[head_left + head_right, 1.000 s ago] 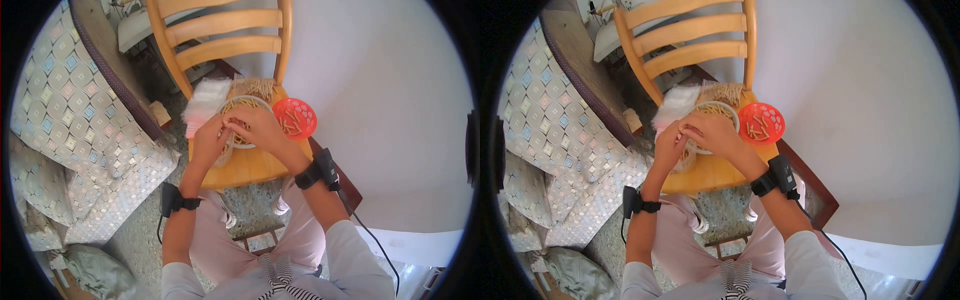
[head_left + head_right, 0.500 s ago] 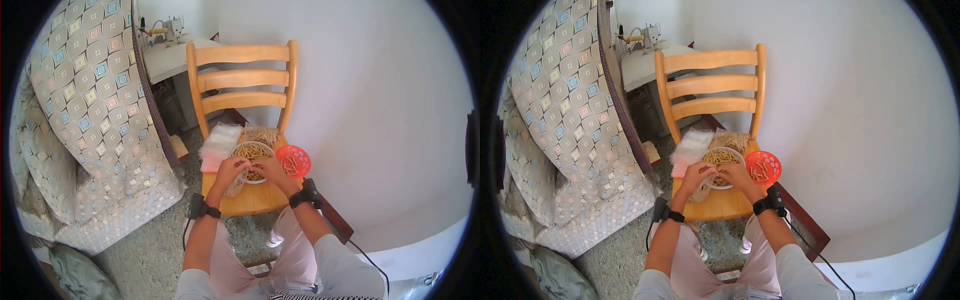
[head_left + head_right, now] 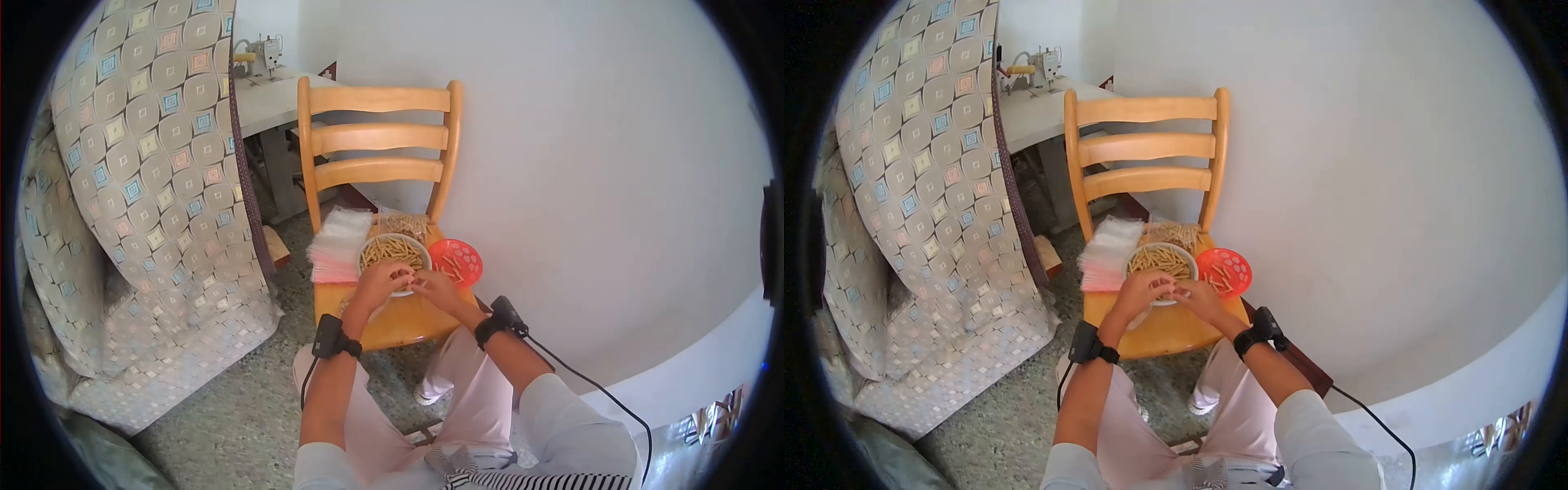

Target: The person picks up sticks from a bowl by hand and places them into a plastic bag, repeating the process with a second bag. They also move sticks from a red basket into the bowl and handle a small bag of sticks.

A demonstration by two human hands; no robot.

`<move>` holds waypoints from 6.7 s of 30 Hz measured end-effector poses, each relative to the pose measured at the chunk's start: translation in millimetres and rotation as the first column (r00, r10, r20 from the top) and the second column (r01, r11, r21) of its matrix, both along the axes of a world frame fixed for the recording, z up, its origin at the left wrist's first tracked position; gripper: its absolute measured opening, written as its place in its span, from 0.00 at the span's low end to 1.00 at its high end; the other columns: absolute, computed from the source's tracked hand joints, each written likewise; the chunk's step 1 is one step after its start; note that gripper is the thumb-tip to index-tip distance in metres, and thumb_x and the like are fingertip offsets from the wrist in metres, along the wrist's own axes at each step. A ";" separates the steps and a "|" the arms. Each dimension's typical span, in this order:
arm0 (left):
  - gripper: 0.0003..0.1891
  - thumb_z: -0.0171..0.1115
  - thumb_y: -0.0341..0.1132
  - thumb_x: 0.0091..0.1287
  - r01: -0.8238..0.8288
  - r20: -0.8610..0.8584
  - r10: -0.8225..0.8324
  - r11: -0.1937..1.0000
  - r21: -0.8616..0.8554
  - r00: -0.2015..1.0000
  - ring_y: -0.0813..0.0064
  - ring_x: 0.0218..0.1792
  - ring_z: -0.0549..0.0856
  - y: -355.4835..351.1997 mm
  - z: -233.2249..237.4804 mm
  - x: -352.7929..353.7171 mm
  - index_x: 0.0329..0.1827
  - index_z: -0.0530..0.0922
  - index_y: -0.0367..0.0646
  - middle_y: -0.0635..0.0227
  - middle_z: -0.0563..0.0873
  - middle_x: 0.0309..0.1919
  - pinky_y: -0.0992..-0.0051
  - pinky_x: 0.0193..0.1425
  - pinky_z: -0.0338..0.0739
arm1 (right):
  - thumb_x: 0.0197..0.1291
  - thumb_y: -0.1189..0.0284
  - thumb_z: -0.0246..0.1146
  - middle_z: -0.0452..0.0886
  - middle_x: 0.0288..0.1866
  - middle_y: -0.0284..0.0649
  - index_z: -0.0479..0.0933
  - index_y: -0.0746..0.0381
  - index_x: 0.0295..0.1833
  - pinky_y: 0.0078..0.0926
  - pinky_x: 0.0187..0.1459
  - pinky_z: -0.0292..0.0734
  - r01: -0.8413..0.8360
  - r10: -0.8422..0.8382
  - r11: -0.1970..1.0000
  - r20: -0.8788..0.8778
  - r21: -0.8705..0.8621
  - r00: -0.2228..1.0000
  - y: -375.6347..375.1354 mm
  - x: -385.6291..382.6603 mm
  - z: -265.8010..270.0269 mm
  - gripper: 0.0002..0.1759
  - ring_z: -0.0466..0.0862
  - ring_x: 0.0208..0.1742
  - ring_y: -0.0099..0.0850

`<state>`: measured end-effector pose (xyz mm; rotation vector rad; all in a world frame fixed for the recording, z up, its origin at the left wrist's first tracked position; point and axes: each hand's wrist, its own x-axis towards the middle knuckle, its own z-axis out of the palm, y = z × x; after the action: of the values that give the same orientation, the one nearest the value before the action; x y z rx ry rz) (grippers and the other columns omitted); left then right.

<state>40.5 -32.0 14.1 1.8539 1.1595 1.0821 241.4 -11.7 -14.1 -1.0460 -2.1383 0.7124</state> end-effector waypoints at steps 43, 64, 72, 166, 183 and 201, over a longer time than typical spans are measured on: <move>0.12 0.65 0.44 0.66 -0.390 -0.453 0.367 0.920 0.046 0.812 0.65 0.37 0.88 -5.9 33.8 -47.4 0.47 0.87 0.51 0.64 0.89 0.36 0.68 0.42 0.80 | 0.54 0.63 0.69 0.88 0.36 0.37 0.87 0.53 0.40 0.39 0.44 0.81 -0.139 0.109 0.986 0.282 0.089 0.953 59.6 -49.1 1.2 0.09 0.87 0.41 0.39; 0.18 0.66 0.50 0.66 -0.434 -0.471 0.399 0.900 0.039 0.786 0.68 0.34 0.87 25.2 11.0 -57.2 0.50 0.86 0.49 0.67 0.89 0.36 0.69 0.41 0.79 | 0.57 0.62 0.68 0.85 0.31 0.42 0.86 0.54 0.36 0.43 0.41 0.77 0.091 -0.140 0.981 0.302 0.172 0.943 54.0 -59.1 3.8 0.08 0.85 0.40 0.42; 0.16 0.67 0.41 0.67 -0.216 -0.484 0.250 0.968 0.126 0.838 0.73 0.32 0.84 16.2 12.3 -49.8 0.54 0.84 0.46 0.66 0.87 0.39 0.73 0.40 0.77 | 0.63 0.60 0.65 0.85 0.33 0.44 0.84 0.58 0.40 0.42 0.40 0.77 0.054 -0.071 0.996 0.261 0.075 0.963 44.9 -57.1 34.7 0.13 0.84 0.38 0.45; 0.16 0.60 0.29 0.69 -0.049 -0.100 0.033 0.986 -0.161 0.994 0.86 0.29 0.75 4.5 30.0 -83.6 0.59 0.81 0.43 0.75 0.76 0.24 0.81 0.35 0.71 | 0.66 0.57 0.60 0.85 0.40 0.42 0.85 0.56 0.40 0.42 0.45 0.78 -0.211 0.195 0.944 0.087 0.253 0.977 18.1 -83.7 47.1 0.16 0.84 0.44 0.44; 0.41 0.63 0.32 0.71 -0.256 -0.022 0.256 0.946 -0.198 0.966 0.88 0.29 0.73 -1.2 33.4 -92.4 0.83 0.49 0.48 0.76 0.78 0.29 0.85 0.33 0.70 | 0.55 0.68 0.69 0.86 0.45 0.44 0.85 0.56 0.47 0.40 0.50 0.78 -0.041 0.036 0.999 0.280 0.014 0.959 59.1 -50.4 17.1 0.13 0.84 0.49 0.43; 0.19 0.61 0.46 0.72 -0.473 -0.241 0.461 0.881 0.010 0.854 0.77 0.25 0.80 4.8 28.8 -79.0 0.62 0.81 0.50 0.68 0.82 0.24 0.74 0.35 0.74 | 0.53 0.67 0.70 0.88 0.41 0.40 0.87 0.51 0.44 0.40 0.46 0.81 -0.007 0.042 0.998 0.606 -0.060 0.795 47.9 -67.9 0.7 0.11 0.87 0.45 0.41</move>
<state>-38.5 -27.2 42.9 1.7366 1.8333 1.0892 173.5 36.2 -13.3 -1.4256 -2.6889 0.4802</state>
